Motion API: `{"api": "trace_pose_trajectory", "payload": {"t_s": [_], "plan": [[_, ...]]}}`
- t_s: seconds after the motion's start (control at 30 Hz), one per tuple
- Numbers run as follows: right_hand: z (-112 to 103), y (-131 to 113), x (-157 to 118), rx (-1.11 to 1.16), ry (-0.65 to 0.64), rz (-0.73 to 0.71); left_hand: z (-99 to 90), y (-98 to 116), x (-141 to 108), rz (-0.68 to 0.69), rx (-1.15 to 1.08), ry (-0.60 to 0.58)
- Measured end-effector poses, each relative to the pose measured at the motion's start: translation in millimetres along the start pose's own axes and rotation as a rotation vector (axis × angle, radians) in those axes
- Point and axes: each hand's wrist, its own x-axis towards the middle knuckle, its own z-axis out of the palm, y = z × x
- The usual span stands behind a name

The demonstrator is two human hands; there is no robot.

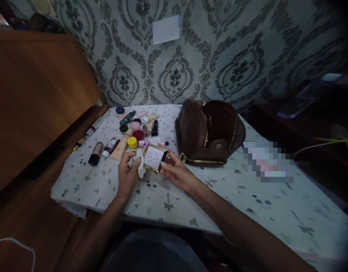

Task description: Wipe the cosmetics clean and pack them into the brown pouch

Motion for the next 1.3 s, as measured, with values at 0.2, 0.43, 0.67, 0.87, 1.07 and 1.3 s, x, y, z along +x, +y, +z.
{"api": "trace_pose_trajectory", "payload": {"t_s": [0.2,0.43,0.67,0.87,1.07,1.3], "plan": [[0.8,4.7,1.2,-0.052,0.062,-0.091,13.2,4.1,-6.7,-0.328,-0.407,-0.030],[3.0,3.4,0.3,-0.426,0.114,-0.295,32.1,17.2,-22.9,-0.592,-0.675,-0.026],[7.9,-2.1,-9.7,-0.714,0.087,-0.447,23.9,26.4,-24.4,-0.638,-0.671,-0.090],[18.2,-27.7,-18.7,-0.849,0.077,-0.405,16.7,27.1,-6.4,-0.536,-0.507,-0.089],[28.6,-78.7,-27.4,-0.820,0.021,-0.356,33.7,56.2,4.4,-0.494,-0.542,-0.156],[22.8,-190.5,-37.1,-1.165,0.245,-0.613,31.4,52.3,21.0,-0.421,-0.411,-0.219]]}}
